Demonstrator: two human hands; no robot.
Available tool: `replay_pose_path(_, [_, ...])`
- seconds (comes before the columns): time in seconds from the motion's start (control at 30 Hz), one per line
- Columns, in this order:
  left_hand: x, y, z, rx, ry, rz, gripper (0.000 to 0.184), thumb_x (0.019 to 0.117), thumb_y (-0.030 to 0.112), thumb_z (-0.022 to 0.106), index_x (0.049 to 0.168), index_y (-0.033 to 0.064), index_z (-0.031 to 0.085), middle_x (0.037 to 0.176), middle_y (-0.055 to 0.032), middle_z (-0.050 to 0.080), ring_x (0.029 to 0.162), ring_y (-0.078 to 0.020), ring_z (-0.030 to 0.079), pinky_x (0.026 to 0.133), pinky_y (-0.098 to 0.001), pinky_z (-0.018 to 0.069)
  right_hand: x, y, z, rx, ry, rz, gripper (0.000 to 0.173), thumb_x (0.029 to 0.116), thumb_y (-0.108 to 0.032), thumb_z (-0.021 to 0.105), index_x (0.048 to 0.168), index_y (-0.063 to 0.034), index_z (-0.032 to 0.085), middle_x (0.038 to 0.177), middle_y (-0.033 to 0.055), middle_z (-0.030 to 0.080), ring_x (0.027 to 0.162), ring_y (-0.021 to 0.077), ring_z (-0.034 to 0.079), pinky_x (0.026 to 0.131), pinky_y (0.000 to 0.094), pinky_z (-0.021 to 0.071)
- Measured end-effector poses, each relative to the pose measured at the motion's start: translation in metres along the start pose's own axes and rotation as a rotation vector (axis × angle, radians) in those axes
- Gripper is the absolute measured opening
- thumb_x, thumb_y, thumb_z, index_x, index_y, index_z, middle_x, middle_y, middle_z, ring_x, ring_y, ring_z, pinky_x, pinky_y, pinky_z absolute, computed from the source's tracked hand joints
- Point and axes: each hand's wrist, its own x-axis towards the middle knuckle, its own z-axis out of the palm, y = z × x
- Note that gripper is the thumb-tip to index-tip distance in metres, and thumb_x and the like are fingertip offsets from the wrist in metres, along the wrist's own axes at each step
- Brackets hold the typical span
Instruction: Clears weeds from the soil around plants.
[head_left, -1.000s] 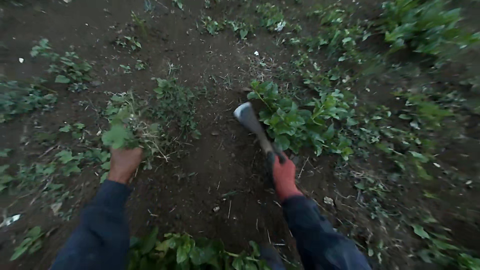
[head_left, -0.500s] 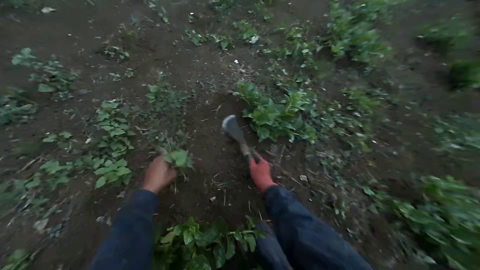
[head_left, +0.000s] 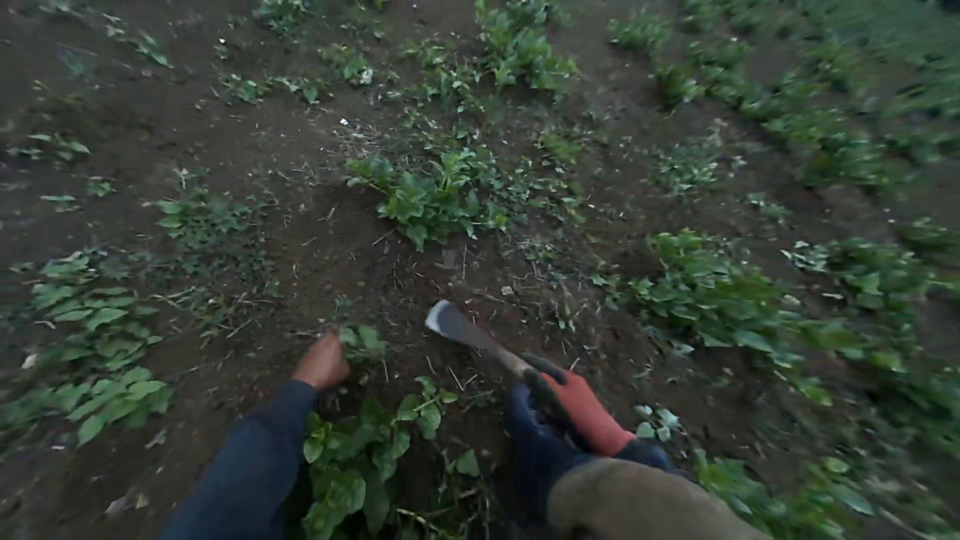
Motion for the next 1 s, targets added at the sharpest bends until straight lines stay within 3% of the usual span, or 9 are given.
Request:
replay_pose_path(0.17, [-0.034, -0.025, -0.062, -0.191, 0.393, -0.136, 0.048, 0.0934, 0.016, 0.07, 0.132, -0.0092, 0.059, 0.127, -0.0354, 0.061, 0.122, -0.0503, 0.06, 0.102, -0.0675, 0.046, -0.007, 0.025, -0.082, 0.109, 0.297, 0.053, 0.04, 0.108, -0.028, 0.05, 0.145, -0.0132, 0.056, 0.092, 0.0113, 0.069, 0.064, 0.0176, 0.063, 0.058, 0.0365, 0.0554])
replay_pose_path(0.27, [-0.054, -0.021, -0.091, -0.33, 0.585, -0.191, 0.06, 0.0972, 0.016, 0.067, 0.146, -0.0116, 0.044, 0.144, -0.0398, 0.048, 0.136, -0.0531, 0.047, 0.112, -0.0676, 0.036, -0.014, 0.055, -0.114, 0.204, 0.415, 0.148, 0.04, 0.1086, -0.03, 0.049, 0.144, -0.0142, 0.056, 0.094, 0.0109, 0.068, 0.064, 0.016, 0.062, 0.059, 0.0357, 0.0547])
replay_pose_path(0.37, [-0.076, 0.015, -0.115, -0.4, 0.735, -0.18, 0.062, 0.1044, 0.031, 0.059, 0.148, -0.0092, 0.043, 0.15, -0.0357, 0.045, 0.143, -0.0471, 0.043, 0.118, -0.0612, 0.0316, -0.022, 0.089, -0.127, 0.31, 0.513, 0.206, 0.04, 0.109, -0.03, 0.048, 0.144, -0.0127, 0.055, 0.096, 0.0117, 0.067, 0.065, 0.0164, 0.062, 0.059, 0.0368, 0.0543])
replay_pose_path(0.47, [-0.083, 0.09, -0.119, -0.405, 0.752, -0.055, 0.061, 0.1029, 0.031, 0.059, 0.147, -0.0087, 0.045, 0.145, -0.034, 0.05, 0.138, -0.0424, 0.049, 0.116, -0.0565, 0.0371, -0.005, 0.118, -0.136, 0.351, 0.532, 0.265, 0.041, 0.1082, -0.034, 0.047, 0.144, -0.0147, 0.056, 0.09, 0.011, 0.068, 0.06, 0.0181, 0.062, 0.052, 0.0373, 0.0536])
replay_pose_path(0.57, [-0.069, 0.191, -0.087, -0.329, 0.468, 0.068, 0.05, 0.1027, 0.026, 0.062, 0.14, -0.006, 0.052, 0.132, -0.0291, 0.061, 0.124, -0.0372, 0.061, 0.107, -0.0561, 0.0469, 0.047, 0.119, -0.132, 0.233, 0.383, 0.298, 0.042, 0.1081, -0.034, 0.048, 0.142, -0.0116, 0.058, 0.107, 0.0199, 0.069, 0.081, 0.03, 0.067, 0.073, 0.051, 0.0564])
replay_pose_path(0.7, [-0.018, 0.277, 0.007, -0.272, 0.042, 0.131, 0.048, 0.0984, 0.019, 0.064, 0.143, 0.0024, 0.055, 0.127, -0.021, 0.067, 0.116, -0.0309, 0.067, 0.101, -0.053, 0.0527, 0.052, 0.142, -0.158, 0.138, 0.268, 0.177, 0.043, 0.1067, -0.034, 0.05, 0.146, -0.0181, 0.057, 0.1, 0.016, 0.07, 0.072, 0.0257, 0.068, 0.068, 0.0473, 0.0585])
replay_pose_path(0.87, [0.004, 0.309, 0.082, -0.154, -0.463, 0.259, 0.062, 0.0957, 0.047, 0.07, 0.142, 0.0081, 0.057, 0.13, -0.0176, 0.067, 0.123, -0.0299, 0.065, 0.108, -0.0541, 0.0498, 0.032, 0.164, -0.182, 0.339, 0.318, 0.235, 0.042, 0.1061, -0.033, 0.05, 0.146, -0.0204, 0.058, 0.092, 0.0115, 0.07, 0.062, 0.0203, 0.063, 0.055, 0.0407, 0.0556])
replay_pose_path(0.97, [0.015, 0.326, 0.08, 0.082, -0.781, 0.425, 0.057, 0.0991, 0.039, 0.069, 0.146, 0.0081, 0.057, 0.137, -0.0202, 0.065, 0.128, -0.0344, 0.062, 0.112, -0.0579, 0.0441, 0.128, 0.127, -0.167, 0.33, 0.234, 0.233, 0.043, 0.1081, -0.031, 0.049, 0.147, -0.0159, 0.056, 0.124, 0.0181, 0.068, 0.102, 0.0297, 0.069, 0.09, 0.0513, 0.0553])
replay_pose_path(1.0, [0.021, 0.336, 0.074, 0.148, -0.794, 0.437, 0.052, 0.101, 0.037, 0.066, 0.143, 0.0087, 0.06, 0.132, -0.0204, 0.067, 0.122, -0.035, 0.065, 0.108, -0.0584, 0.0465, 0.161, 0.111, -0.159, 0.327, 0.209, 0.203, 0.043, 0.1081, -0.031, 0.048, 0.147, -0.015, 0.056, 0.125, 0.0184, 0.067, 0.103, 0.0299, 0.069, 0.091, 0.0507, 0.0555])
